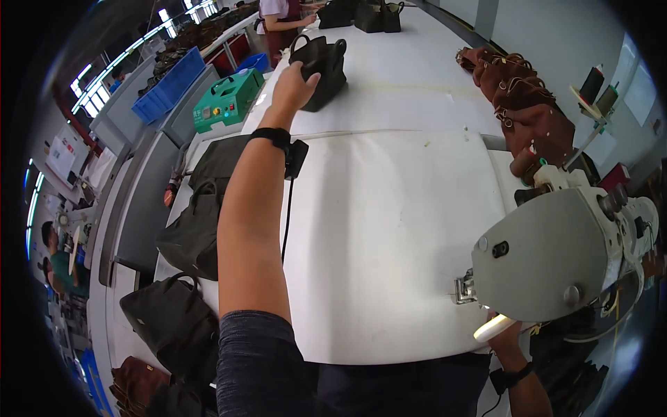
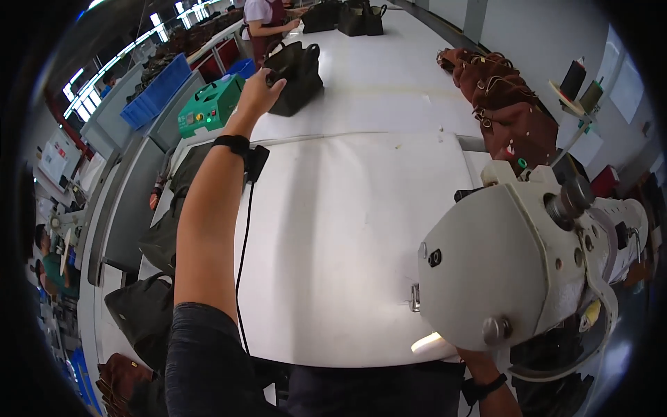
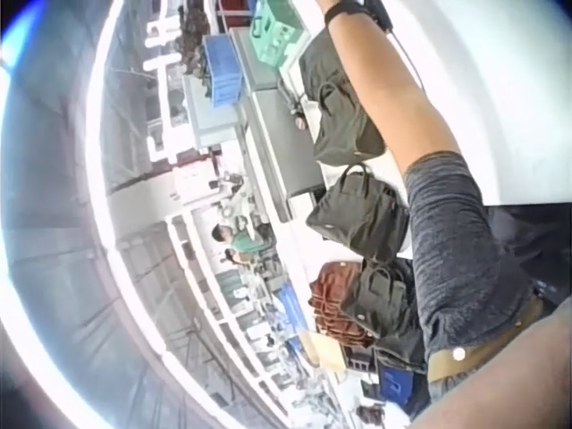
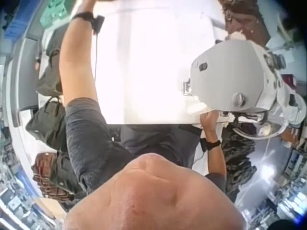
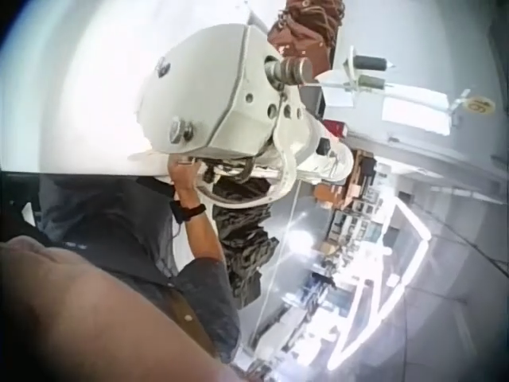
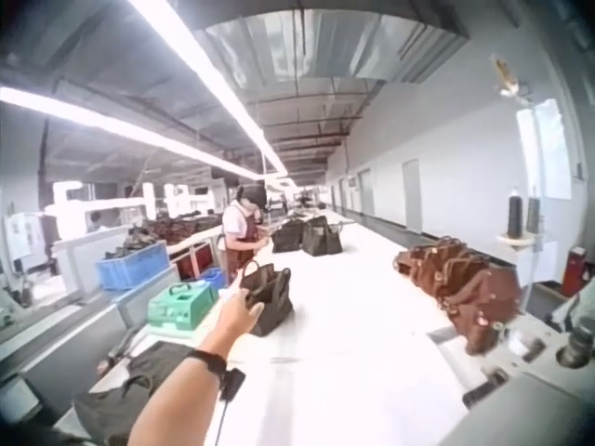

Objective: Sewing a green bag using an industrial sewing machine.

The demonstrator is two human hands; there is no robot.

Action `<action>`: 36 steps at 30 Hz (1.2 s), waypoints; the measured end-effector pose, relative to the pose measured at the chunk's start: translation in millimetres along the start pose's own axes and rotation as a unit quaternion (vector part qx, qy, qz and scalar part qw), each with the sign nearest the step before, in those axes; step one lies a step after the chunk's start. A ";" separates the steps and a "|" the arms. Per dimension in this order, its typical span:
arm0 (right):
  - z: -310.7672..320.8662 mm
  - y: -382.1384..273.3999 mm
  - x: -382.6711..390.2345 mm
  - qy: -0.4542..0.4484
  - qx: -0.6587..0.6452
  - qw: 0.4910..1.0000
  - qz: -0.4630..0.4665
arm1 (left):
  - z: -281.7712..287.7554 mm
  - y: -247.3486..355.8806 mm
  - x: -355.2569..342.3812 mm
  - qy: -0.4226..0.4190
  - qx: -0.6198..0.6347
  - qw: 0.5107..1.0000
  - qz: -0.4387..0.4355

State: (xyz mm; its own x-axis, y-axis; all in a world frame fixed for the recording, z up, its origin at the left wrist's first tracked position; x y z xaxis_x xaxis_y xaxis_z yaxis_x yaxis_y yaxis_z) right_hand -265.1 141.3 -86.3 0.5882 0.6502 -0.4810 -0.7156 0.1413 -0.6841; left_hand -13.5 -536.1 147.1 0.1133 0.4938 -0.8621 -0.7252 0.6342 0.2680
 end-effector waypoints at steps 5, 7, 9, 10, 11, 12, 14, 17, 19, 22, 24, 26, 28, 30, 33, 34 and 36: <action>4.6 -33.5 2.3 0.016 0.145 0.968 0.203 | -49.4 -8.1 109.4 -0.316 -0.034 0.948 0.027; 0.3 -24.1 -2.5 -0.040 0.184 0.971 0.145 | -45.6 -13.1 176.1 -0.460 -0.085 0.882 0.045; 3.3 -25.7 -7.7 -0.030 0.126 0.984 0.124 | -25.8 -17.2 235.3 -0.542 -0.106 0.828 0.099; 2.9 -26.3 -9.4 -0.026 0.137 0.983 0.119 | -14.6 -12.3 246.7 -0.514 -0.100 0.846 0.096; 2.8 -29.1 -11.2 -0.021 0.126 0.984 0.122 | 0.1 -8.7 257.9 -0.479 -0.093 0.867 0.097; 2.7 -33.6 -11.5 -0.014 0.113 0.985 0.132 | 11.9 -2.9 268.3 -0.463 -0.090 0.878 0.085; 0.5 -33.1 -11.7 -0.025 0.120 0.988 0.093 | 35.5 5.3 280.8 -0.431 -0.079 0.896 0.072; -0.5 -41.4 -10.8 -0.017 0.090 0.991 0.101 | 60.4 -0.7 286.7 -0.464 -0.082 0.881 0.053; 1.4 -43.5 -10.8 -0.002 0.090 0.991 0.103 | 95.4 -15.6 262.7 -0.322 -0.186 0.928 -0.021; 2.0 -43.3 -10.9 0.003 0.089 0.990 0.112 | 146.8 -64.7 239.8 -0.221 -0.313 0.924 -0.017; 2.3 -40.5 -10.5 0.000 0.099 0.989 0.107 | 173.4 -98.1 238.2 -0.217 -0.406 0.887 0.024; 2.8 -38.3 -10.3 0.000 0.095 0.991 0.096 | 193.2 -131.8 248.7 -0.262 -0.449 0.841 0.146; 2.3 -39.9 -10.0 0.002 0.105 0.989 0.104 | 204.6 -149.3 262.2 -0.300 -0.447 0.810 0.234; 2.3 -41.4 -10.1 0.005 0.095 0.990 0.100 | 203.0 -144.3 263.4 -0.342 -0.464 0.805 0.139; 3.7 -42.7 -10.1 0.008 0.079 0.993 0.087 | 215.0 -138.7 260.4 -0.384 -0.475 0.791 0.035; 5.7 -45.7 -10.1 0.016 0.073 0.992 0.101 | 222.6 -135.7 251.4 -0.378 -0.413 0.828 0.043; 7.9 -46.7 -10.7 0.022 0.058 0.993 0.099 | 247.0 -127.7 220.8 -0.329 -0.371 0.868 0.041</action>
State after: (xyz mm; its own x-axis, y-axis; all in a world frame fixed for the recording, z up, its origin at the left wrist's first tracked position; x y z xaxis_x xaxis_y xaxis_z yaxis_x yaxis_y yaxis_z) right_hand -241.0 133.7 -44.8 0.4460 0.6405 -0.6251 -0.8559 0.1011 -0.5071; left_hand 271.9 -361.1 28.6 0.2260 0.9066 -0.3564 -0.9592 0.1434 -0.2436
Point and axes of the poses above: each hand's wrist, its own x-axis away from the middle knuckle, its own z-axis out of the back of the hand, y = z × x, the point moved 8 cm from there along -x, towards the middle knuckle, and after that the axes turned 11 degrees about y, right-handed, at the moved point
